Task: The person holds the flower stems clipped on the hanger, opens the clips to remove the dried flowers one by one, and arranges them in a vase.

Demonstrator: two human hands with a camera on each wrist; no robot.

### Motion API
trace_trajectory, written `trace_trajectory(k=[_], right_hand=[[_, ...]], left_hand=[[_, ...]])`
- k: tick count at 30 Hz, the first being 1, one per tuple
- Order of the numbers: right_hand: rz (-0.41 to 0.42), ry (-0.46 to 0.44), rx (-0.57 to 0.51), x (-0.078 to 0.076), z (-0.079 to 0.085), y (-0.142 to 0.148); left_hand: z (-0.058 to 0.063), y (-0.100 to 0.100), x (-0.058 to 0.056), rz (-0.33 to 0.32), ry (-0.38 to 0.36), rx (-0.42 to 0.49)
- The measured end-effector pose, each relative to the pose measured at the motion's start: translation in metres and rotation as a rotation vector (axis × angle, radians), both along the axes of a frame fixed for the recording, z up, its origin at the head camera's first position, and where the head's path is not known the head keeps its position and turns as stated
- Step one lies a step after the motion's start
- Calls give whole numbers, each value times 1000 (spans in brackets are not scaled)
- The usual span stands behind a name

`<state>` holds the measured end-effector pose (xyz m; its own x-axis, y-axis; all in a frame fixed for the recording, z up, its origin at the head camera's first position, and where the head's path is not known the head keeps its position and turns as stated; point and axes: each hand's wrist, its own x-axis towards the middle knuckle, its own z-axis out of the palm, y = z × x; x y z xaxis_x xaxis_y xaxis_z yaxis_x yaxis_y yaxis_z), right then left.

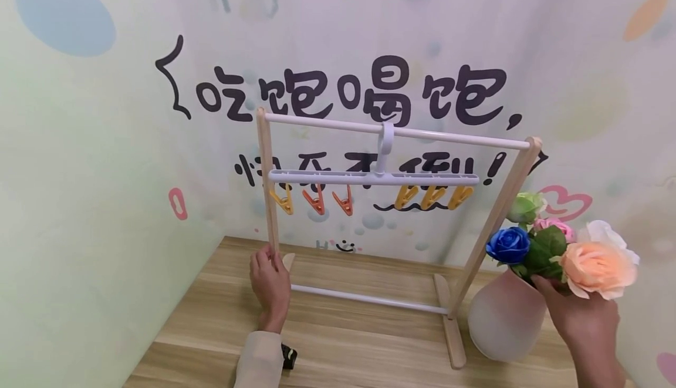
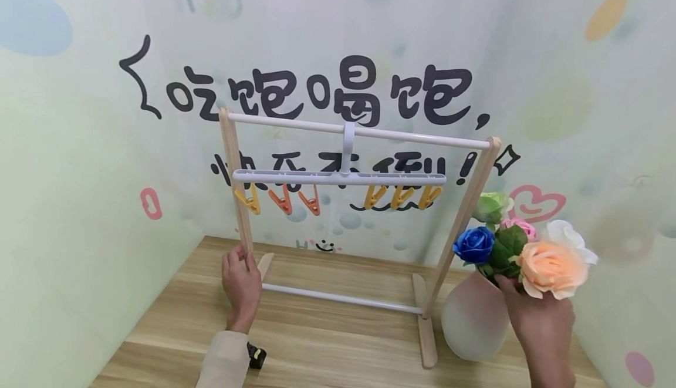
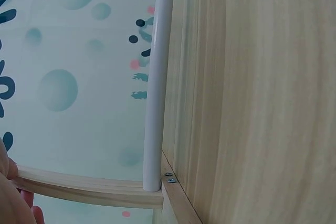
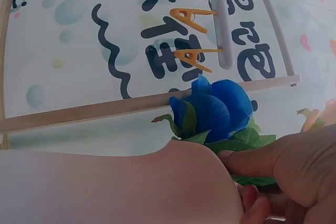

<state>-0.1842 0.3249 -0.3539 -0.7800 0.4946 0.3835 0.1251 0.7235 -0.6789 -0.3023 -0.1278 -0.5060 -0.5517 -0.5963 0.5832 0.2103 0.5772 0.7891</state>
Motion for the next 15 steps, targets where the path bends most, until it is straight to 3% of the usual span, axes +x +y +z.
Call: trace_trajectory(k=[6, 15], right_hand=[[-88, 176, -115, 2, -7, -7], [-126, 196, -115, 7, -12, -9]], left_hand=[[0, -1, 1, -10, -14, 6], [2, -1, 2, -15, -23, 4]])
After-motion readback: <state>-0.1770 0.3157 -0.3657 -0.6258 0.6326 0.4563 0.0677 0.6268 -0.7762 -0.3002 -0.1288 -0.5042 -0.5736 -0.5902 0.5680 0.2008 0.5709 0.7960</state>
